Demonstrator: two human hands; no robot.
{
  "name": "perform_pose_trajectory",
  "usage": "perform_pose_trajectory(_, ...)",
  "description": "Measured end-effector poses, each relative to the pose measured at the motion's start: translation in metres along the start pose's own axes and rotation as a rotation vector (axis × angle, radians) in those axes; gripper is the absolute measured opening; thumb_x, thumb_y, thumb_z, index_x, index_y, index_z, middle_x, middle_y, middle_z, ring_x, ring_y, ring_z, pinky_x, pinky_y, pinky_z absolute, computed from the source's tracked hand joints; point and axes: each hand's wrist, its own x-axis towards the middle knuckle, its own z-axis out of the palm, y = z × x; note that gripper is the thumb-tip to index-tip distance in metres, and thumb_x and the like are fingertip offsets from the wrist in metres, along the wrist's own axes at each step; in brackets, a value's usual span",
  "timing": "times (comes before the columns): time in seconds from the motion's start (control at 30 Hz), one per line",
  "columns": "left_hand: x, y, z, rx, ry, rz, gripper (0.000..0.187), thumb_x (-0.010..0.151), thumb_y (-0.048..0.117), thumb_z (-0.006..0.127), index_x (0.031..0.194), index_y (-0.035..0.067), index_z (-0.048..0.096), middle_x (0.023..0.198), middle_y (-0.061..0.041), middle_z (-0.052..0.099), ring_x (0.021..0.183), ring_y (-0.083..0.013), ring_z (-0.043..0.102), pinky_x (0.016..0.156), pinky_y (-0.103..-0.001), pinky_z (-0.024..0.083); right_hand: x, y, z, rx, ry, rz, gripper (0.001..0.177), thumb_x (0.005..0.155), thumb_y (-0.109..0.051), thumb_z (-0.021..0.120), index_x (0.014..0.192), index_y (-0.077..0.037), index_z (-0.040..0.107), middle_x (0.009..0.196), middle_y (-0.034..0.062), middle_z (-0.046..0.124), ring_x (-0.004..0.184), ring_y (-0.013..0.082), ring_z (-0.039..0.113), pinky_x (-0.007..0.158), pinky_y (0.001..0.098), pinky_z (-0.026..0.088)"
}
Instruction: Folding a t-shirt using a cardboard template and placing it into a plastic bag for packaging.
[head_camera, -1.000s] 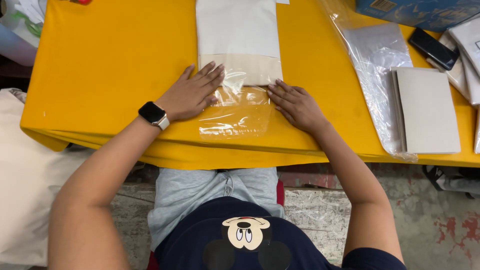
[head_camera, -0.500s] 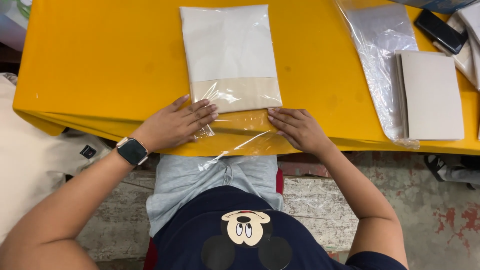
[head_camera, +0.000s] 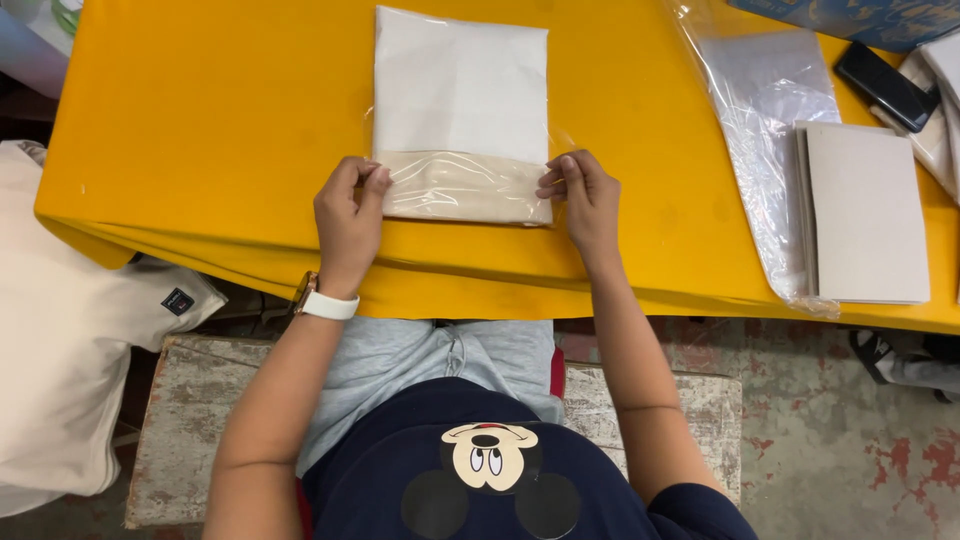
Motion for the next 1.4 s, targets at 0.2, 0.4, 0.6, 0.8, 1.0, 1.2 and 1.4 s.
perform_pose_trajectory(0.2, 0.011, 0.008, 0.002, 0.172, 0.02, -0.127, 0.015, 0.111, 0.017, 0.056, 0.099, 0.008, 0.059, 0.072, -0.01, 0.07, 0.075, -0.0337, 0.072, 0.076, -0.048, 0.055, 0.008, 0.009, 0.016, -0.14, 0.101, 0.106, 0.023, 0.111, -0.013, 0.051, 0.095, -0.003, 0.064, 0.066, 0.011, 0.064, 0.057, 0.0172, 0.068, 0.056, 0.0269, 0.06)
perform_pose_trajectory(0.4, 0.014, 0.014, 0.005, 0.254, 0.03, -0.182, 0.014, 0.11, 0.015, 0.051, 0.101, 0.009, 0.059, 0.072, -0.01, 0.072, 0.074, -0.0346, 0.073, 0.073, -0.048, 0.054, 0.012, 0.005, 0.02, -0.207, 0.119, 0.141, 0.025, 0.112, -0.016, 0.049, 0.092, -0.007, 0.061, 0.062, 0.0091, 0.062, 0.051, 0.0152, 0.066, 0.049, 0.0235, 0.056)
perform_pose_trajectory(0.6, 0.02, 0.011, 0.002, 0.267, 0.005, -0.216, 0.009, 0.108, 0.015, 0.05, 0.104, 0.01, 0.056, 0.074, -0.012, 0.073, 0.075, -0.0396, 0.073, 0.071, -0.051, 0.052, 0.016, 0.006, 0.023, -0.247, 0.118, 0.145, 0.025, 0.112, -0.017, 0.048, 0.092, -0.008, 0.06, 0.06, 0.0071, 0.061, 0.049, 0.0139, 0.064, 0.046, 0.0226, 0.052)
perform_pose_trajectory(0.8, 0.033, 0.011, 0.002, 0.305, -0.083, -0.303, 0.009, 0.106, 0.021, 0.053, 0.103, 0.013, 0.057, 0.068, -0.002, 0.072, 0.072, -0.0328, 0.074, 0.071, -0.049, 0.053, 0.018, 0.007, 0.022, -0.28, 0.109, 0.128, 0.026, 0.111, -0.016, 0.048, 0.089, -0.009, 0.059, 0.058, 0.0057, 0.061, 0.048, 0.0139, 0.063, 0.044, 0.0231, 0.049)
perform_pose_trajectory(1.0, 0.021, 0.016, 0.013, 0.328, -0.021, -0.227, 0.014, 0.111, 0.019, 0.04, 0.109, 0.009, 0.049, 0.07, -0.012, 0.072, 0.073, -0.0416, 0.074, 0.071, -0.054, 0.054, 0.013, 0.016, 0.02, -0.358, 0.153, -0.004, 0.03, 0.115, -0.021, 0.039, 0.092, -0.009, 0.054, 0.061, 0.0088, 0.064, 0.05, 0.0188, 0.065, 0.048, 0.0277, 0.051)
perform_pose_trajectory(1.2, 0.034, 0.003, 0.012, 0.406, -0.057, -0.266, 0.009, 0.11, 0.014, 0.041, 0.109, 0.009, 0.047, 0.069, -0.017, 0.071, 0.074, -0.0446, 0.074, 0.069, -0.056, 0.055, 0.033, 0.025, 0.016, -0.519, 0.07, 0.107, 0.032, 0.113, -0.025, 0.046, 0.087, -0.009, 0.056, 0.052, 0.004, 0.059, 0.046, 0.0214, 0.063, 0.051, 0.0333, 0.051)
perform_pose_trajectory(1.4, 0.076, -0.054, 0.024, 0.55, -0.317, -0.427, 0.02, 0.093, 0.022, 0.058, 0.106, 0.007, 0.059, 0.085, -0.024, 0.072, 0.087, -0.0514, 0.073, 0.068, -0.062, 0.056, 0.059, 0.041, 0.005, -0.619, -0.088, 0.276, 0.03, 0.107, -0.025, 0.054, 0.081, -0.013, 0.065, 0.051, 0.0014, 0.061, 0.046, 0.0174, 0.066, 0.046, 0.0311, 0.051)
